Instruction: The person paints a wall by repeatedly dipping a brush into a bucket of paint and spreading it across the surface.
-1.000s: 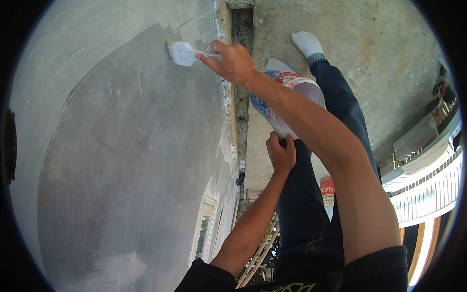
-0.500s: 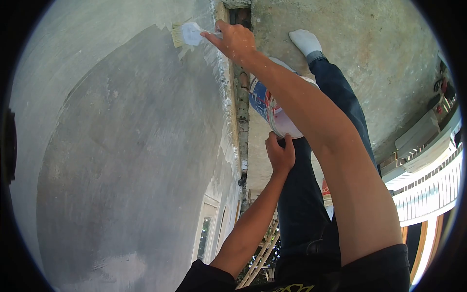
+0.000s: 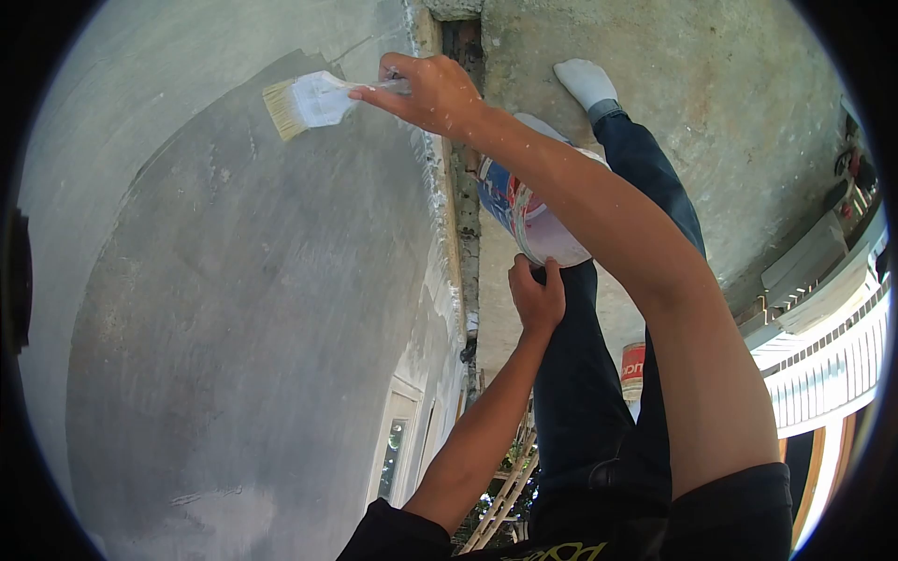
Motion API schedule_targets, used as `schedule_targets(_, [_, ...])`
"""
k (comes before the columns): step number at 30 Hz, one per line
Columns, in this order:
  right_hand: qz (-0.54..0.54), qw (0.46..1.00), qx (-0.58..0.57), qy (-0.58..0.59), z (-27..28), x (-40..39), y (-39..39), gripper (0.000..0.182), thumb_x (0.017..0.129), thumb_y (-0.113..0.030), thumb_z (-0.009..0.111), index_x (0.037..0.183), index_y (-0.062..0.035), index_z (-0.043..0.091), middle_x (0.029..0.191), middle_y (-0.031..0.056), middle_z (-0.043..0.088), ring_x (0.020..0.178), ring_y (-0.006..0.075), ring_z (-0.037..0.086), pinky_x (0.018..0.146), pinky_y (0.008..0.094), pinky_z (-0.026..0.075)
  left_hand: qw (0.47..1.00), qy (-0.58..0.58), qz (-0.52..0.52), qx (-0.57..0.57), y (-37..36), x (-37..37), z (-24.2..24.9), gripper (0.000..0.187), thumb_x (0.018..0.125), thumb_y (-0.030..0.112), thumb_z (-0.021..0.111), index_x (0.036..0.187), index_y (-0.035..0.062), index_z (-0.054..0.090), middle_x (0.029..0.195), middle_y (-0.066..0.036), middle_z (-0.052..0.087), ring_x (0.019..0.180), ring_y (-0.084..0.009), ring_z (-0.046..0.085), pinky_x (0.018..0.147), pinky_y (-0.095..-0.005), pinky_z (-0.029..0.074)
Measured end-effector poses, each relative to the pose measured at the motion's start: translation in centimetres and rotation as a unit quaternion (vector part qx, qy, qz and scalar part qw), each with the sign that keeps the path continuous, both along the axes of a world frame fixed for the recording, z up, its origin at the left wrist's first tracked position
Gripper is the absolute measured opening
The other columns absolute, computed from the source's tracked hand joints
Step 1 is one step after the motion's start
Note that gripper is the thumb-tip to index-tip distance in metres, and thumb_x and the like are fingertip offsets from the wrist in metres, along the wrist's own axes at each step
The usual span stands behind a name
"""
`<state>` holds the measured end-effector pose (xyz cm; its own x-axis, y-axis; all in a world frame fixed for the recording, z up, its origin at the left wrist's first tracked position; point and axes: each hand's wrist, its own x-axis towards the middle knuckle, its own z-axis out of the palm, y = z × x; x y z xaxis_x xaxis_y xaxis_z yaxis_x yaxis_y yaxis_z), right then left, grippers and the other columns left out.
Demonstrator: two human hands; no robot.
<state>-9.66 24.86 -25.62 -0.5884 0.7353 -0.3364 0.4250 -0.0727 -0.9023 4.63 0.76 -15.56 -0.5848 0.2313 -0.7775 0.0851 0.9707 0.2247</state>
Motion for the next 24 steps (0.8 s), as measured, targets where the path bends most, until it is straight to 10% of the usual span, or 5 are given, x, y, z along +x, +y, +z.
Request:
schedule_targets(7, [-0.033,0.989,0.056,-0.134,-3.7,-1.0,1.3,0.051,0.087,-0.059,0.063,0.097,-0.0086,0.068,0.068,0.0143,0.069,0.064,0.0319,0.068,0.062,0.0408,0.055,1.000,0.008,-0.014,-0.001,-0.5,0.5,0.1,0.029,0.090,0.026,0.062,0.095,-0.0001,0.051,0.092,-0.019,0.056,0.092,-0.0362,0.053,0.083,-0.0463,0.041])
schedule_targets(18, [0.006,1.000,-0.020,-0.020,5.9,6.0,3.0,0.043,0.088,-0.048,0.070,0.087,-0.0046,0.067,0.062,0.0080,0.061,0.054,0.0145,0.054,0.053,0.0321,0.046,0.999,0.027,-0.015,0.010,-0.3,0.9,-0.1,0.031,0.092,0.030,0.062,0.095,0.0009,0.051,0.092,-0.018,0.057,0.092,-0.0354,0.054,0.083,-0.0457,0.041])
schedule_targets(24, [0.166,0.984,-0.038,-0.059,13.3,18.1,8.3,0.035,0.093,-0.037,0.066,0.085,-0.0024,0.065,0.060,0.0085,0.054,0.053,0.0184,0.051,0.055,0.0337,0.044,1.000,0.012,0.027,0.004,-0.8,1.3,0.0,0.031,0.092,0.029,0.062,0.097,0.0008,0.051,0.092,-0.018,0.058,0.095,-0.0354,0.051,0.086,-0.0474,0.040])
